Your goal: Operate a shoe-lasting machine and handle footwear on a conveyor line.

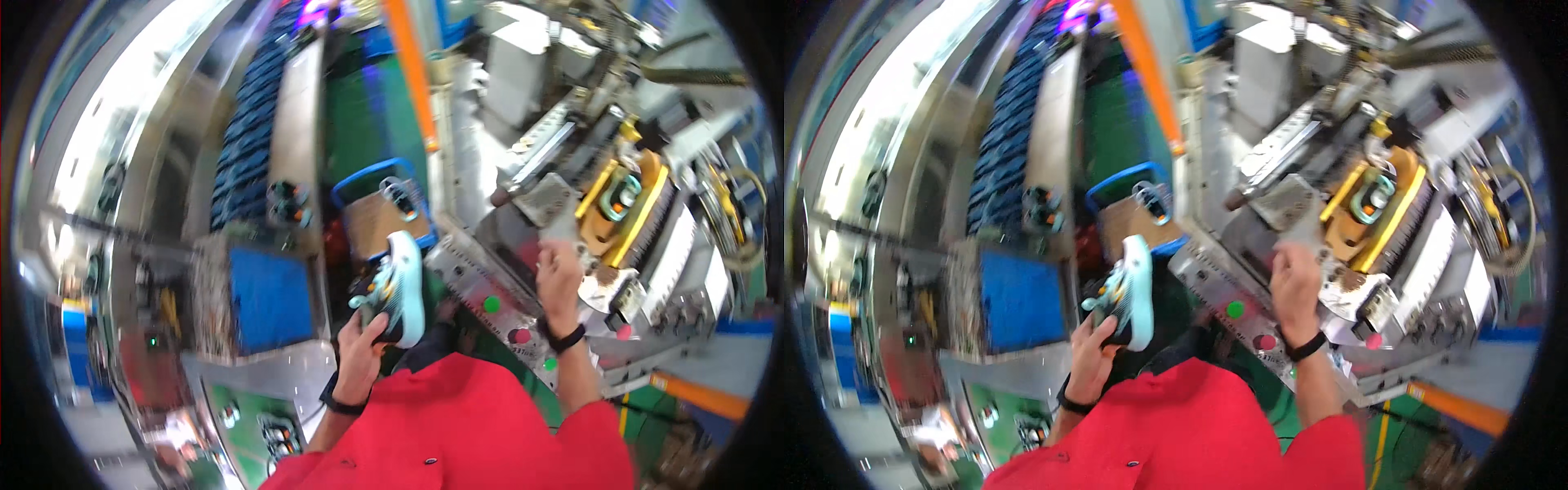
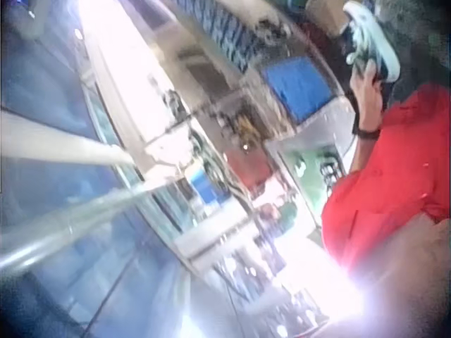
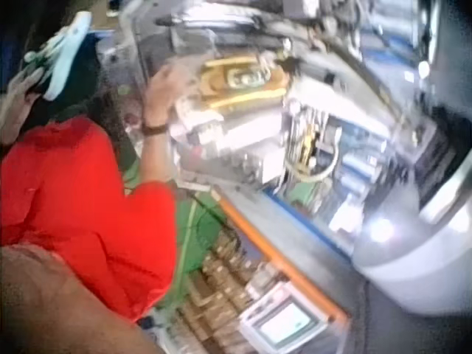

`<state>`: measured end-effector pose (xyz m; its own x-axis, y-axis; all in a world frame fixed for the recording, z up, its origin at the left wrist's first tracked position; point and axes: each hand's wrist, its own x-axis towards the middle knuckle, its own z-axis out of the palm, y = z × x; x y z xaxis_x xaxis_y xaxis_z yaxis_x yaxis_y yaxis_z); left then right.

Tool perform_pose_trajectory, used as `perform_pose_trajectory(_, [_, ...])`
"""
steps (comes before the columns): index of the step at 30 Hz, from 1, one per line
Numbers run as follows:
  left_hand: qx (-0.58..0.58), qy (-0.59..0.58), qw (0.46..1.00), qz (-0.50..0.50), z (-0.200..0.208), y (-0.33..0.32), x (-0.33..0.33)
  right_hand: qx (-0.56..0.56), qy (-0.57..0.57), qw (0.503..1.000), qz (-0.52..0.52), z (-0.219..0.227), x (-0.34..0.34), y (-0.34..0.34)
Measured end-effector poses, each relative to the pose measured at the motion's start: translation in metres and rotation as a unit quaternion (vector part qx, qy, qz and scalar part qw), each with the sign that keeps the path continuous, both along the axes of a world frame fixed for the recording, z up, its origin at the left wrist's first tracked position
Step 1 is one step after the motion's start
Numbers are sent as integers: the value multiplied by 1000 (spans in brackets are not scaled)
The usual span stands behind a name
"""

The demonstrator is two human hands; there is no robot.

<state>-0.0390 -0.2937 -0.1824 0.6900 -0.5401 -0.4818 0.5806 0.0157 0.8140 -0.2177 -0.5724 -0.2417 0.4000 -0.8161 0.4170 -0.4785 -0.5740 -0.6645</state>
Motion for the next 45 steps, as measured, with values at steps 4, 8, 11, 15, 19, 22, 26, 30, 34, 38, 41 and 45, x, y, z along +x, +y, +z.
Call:
perform_pose_trajectory(4, [-10, 53, 998, 13, -2, 19, -22, 11, 116, 987, 110, -97, 24, 55])
perform_pose_trajectory(8, [-7, 34, 997, 62, -17, 65, -43, -16, 114, 976, 183, -185, 27, 43])
perform_pose_trajectory(11, [78, 21, 990, 116, -14, 101, -51, -18, 139, 970, 197, -192, 26, 43])
perform_pose_trajectory(15, [66, 85, 955, 275, -73, 172, -57, -2, 146, 970, 196, -188, 33, 51])
perform_pose_trajectory(19, [35, 126, 911, 391, -70, 237, -38, 54, 48, 971, 230, -137, 84, 80])
perform_pose_trajectory(22, [62, 162, 858, 483, -137, 317, -12, 46, -50, 931, 360, -61, 177, 116])
perform_pose_trajectory(26, [51, 112, 776, 619, -187, 421, 41, -85, -107, 870, 473, 107, 311, 213])
perform_pose_trajectory(30, [116, 101, 718, 679, -199, 533, 108, -273, -116, 777, 554, 254, 417, 349])
perform_pose_trajectory(34, [63, 77, 655, 749, -257, 653, 175, -470, -138, 602, 631, 340, 525, 517])
perform_pose_trajectory(38, [213, 64, 631, 743, -261, 749, 252, -595, -85, 490, 631, 377, 621, 666])
perform_pose_trajectory(41, [387, -13, 591, 708, -272, 788, 307, -661, -44, 427, 616, 389, 694, 754])
perform_pose_trajectory(45, [572, -17, 617, 540, -328, 834, 307, -729, -31, 371, 575, 366, 762, 867])
